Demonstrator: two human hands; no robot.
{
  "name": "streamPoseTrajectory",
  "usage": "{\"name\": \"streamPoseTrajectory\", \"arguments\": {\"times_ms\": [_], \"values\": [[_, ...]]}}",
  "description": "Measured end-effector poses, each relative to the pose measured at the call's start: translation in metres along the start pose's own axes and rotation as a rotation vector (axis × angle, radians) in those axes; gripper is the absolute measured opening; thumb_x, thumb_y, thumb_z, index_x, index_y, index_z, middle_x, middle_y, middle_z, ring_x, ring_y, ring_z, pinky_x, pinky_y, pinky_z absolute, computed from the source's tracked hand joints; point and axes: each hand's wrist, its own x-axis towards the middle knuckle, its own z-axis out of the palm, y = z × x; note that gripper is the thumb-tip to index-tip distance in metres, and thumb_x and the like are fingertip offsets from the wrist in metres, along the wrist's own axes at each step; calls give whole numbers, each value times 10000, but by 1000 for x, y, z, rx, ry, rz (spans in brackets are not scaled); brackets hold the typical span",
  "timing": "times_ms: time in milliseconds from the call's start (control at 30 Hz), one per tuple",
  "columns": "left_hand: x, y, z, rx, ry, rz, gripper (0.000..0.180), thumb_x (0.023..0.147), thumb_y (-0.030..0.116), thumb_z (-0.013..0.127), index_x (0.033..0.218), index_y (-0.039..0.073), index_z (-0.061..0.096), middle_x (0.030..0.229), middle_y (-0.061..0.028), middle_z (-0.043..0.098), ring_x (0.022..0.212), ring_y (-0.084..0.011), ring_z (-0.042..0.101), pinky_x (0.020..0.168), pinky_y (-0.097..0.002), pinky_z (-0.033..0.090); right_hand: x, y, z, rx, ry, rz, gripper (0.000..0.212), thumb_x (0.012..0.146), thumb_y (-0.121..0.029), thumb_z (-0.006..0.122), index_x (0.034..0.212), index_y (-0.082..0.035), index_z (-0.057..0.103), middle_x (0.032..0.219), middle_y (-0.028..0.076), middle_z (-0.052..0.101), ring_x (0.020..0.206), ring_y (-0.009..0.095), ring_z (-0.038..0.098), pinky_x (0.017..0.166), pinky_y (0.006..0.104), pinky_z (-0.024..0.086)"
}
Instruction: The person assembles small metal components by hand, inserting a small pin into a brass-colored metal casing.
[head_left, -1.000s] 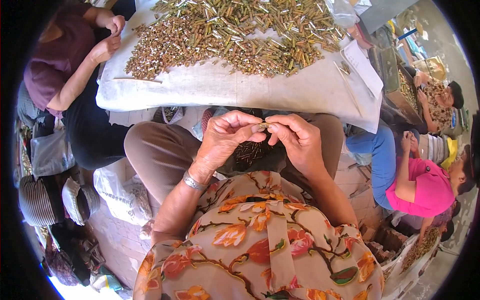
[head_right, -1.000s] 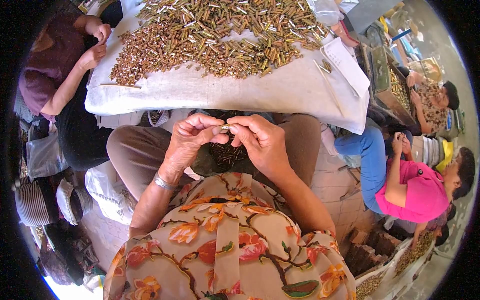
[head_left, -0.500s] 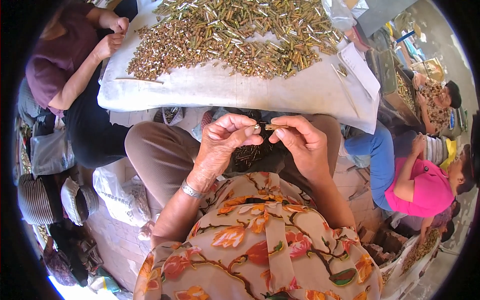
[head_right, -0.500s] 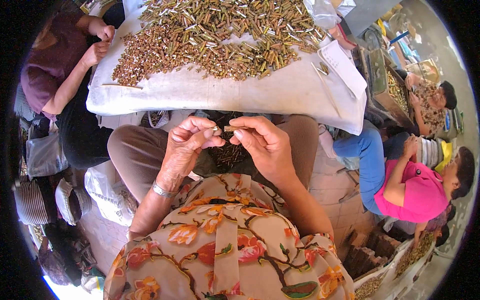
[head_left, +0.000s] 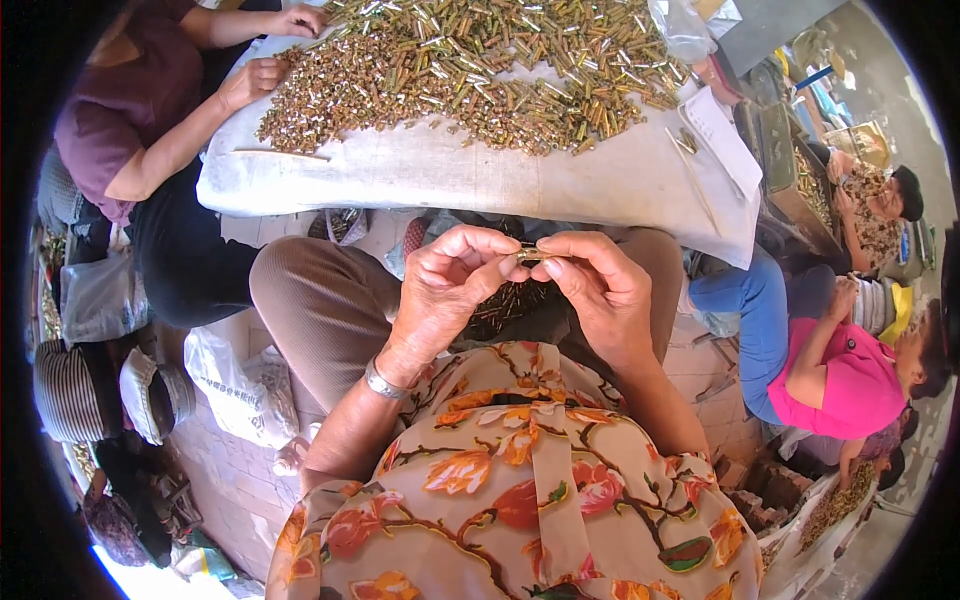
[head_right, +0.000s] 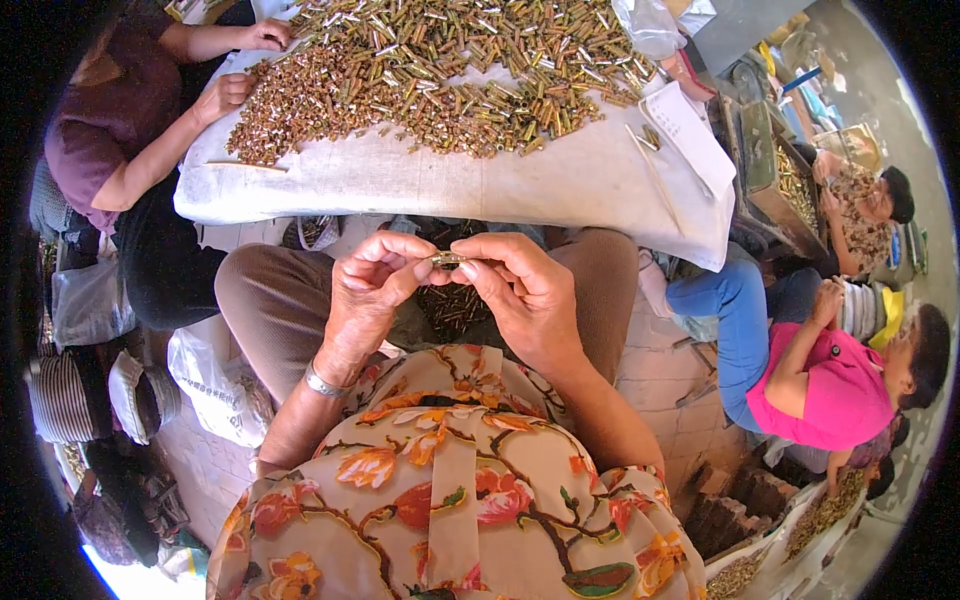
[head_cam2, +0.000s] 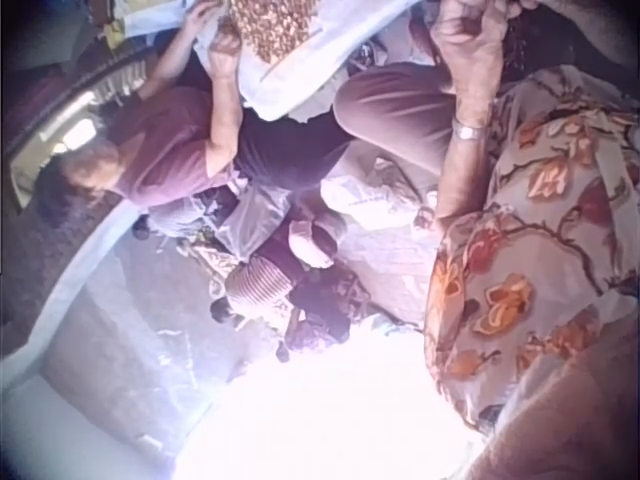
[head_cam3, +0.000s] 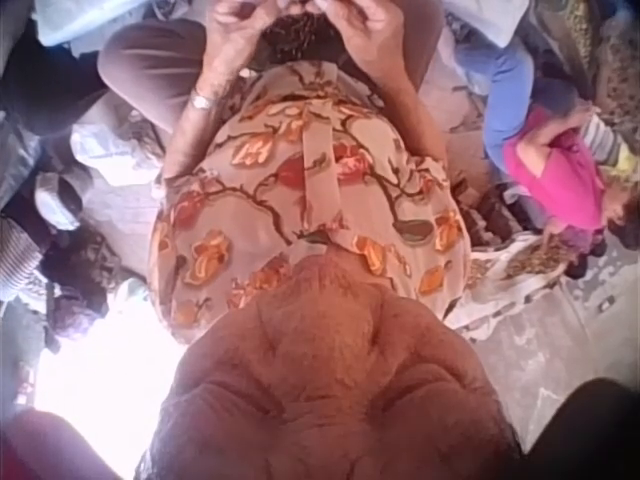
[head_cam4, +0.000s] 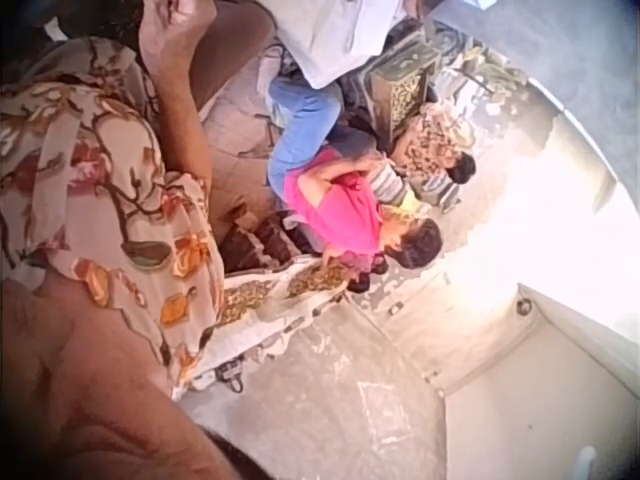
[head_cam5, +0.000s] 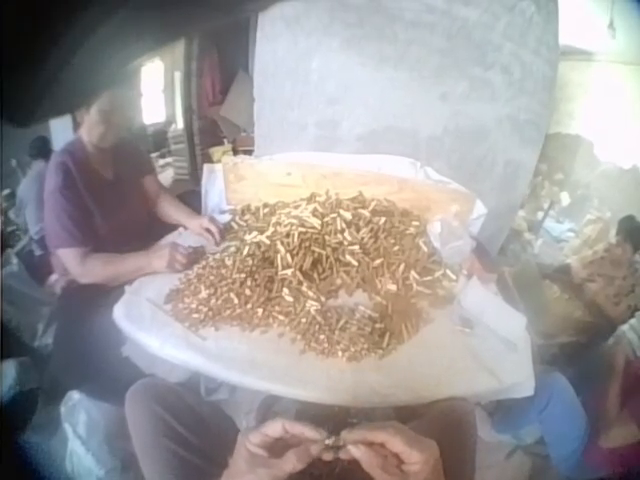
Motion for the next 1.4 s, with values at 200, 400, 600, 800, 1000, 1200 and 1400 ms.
{"name": "streamPoseTrajectory", "arguments": {"times_ms": [200, 400, 600, 800, 1000, 1200, 1400], "values": [[0, 1, 0, -1, -6, 13, 142, 890, -20, 598, 1029, 4, 613, 929, -53, 667, 872, -120, 655, 753, -227, 522, 3, 2, -5, -221, -10, -163, 148, 879, 55, 573, 1013, 26, 628, 993, 120, 637, 871, 155, 648, 754, 261, 542], [5, 4, -8, 63, -66, 6, 158, 888, -11, 603, 1046, 0, 606, 928, -63, 667, 836, -128, 657, 761, -245, 533, 9, 4, -14, -159, -100, -138, 141, 865, 58, 594, 997, 36, 639, 977, 127, 656, 873, 175, 657, 757, 275, 546], [20, 10, -19, -193, -431, -337, 226, 848, 54, 671, 1039, 34, 551, 910, -95, 663, 783, -153, 658, 738, -279, 552, 15, 1, -29, 140, -358, 64, 164, 855, 58, 608, 1017, 51, 640, 956, 131, 663, 861, 185, 663, 761, 282, 551], [30, 2, -26, -150, -314, -361, 214, 850, 64, 675, 1034, 25, 573, 865, -76, 664, 749, -133, 654, 665, -255, 559, 17, 15, -35, 193, -305, 332, 143, 881, -59, 619, 988, 31, 650, 877, 112, 650, 738, 188, 655, 687, 259, 550], [89, -10, -50, 796, 180, -30, 175, 838, 84, 673, 1000, 42, 624, 838, -77, 660, 659, -132, 638, 571, -281, 511, 54, 60, -84, 1039, -14, 640, 177, 896, -162, 622, 965, 0, 618, 793, 10, 595, 731, 162, 621, 594, 304, 495], [129, -20, -62, 1415, 279, 387, 87, 788, 112, 641, 859, 67, 622, 895, -105, 625, 760, -330, 624, 677, -424, 513, 109, 87, -97, -1100, 145, -279, 235, 784, -68, 647, 1012, -125, 647, 842, 98, 574, 668, 290, 614, 563, 376, 481], [116, -16, -55, 1371, 253, 525, 47, 811, 83, 644, 849, 56, 640, 838, -93, 650, 727, -258, 648, 644, -369, 522, 112, 85, -98, -1336, 15, -400, 160, 851, -48, 589, 1005, -71, 625, 851, 94, 579, 615, 253, 598, 575, 340, 470]]}}
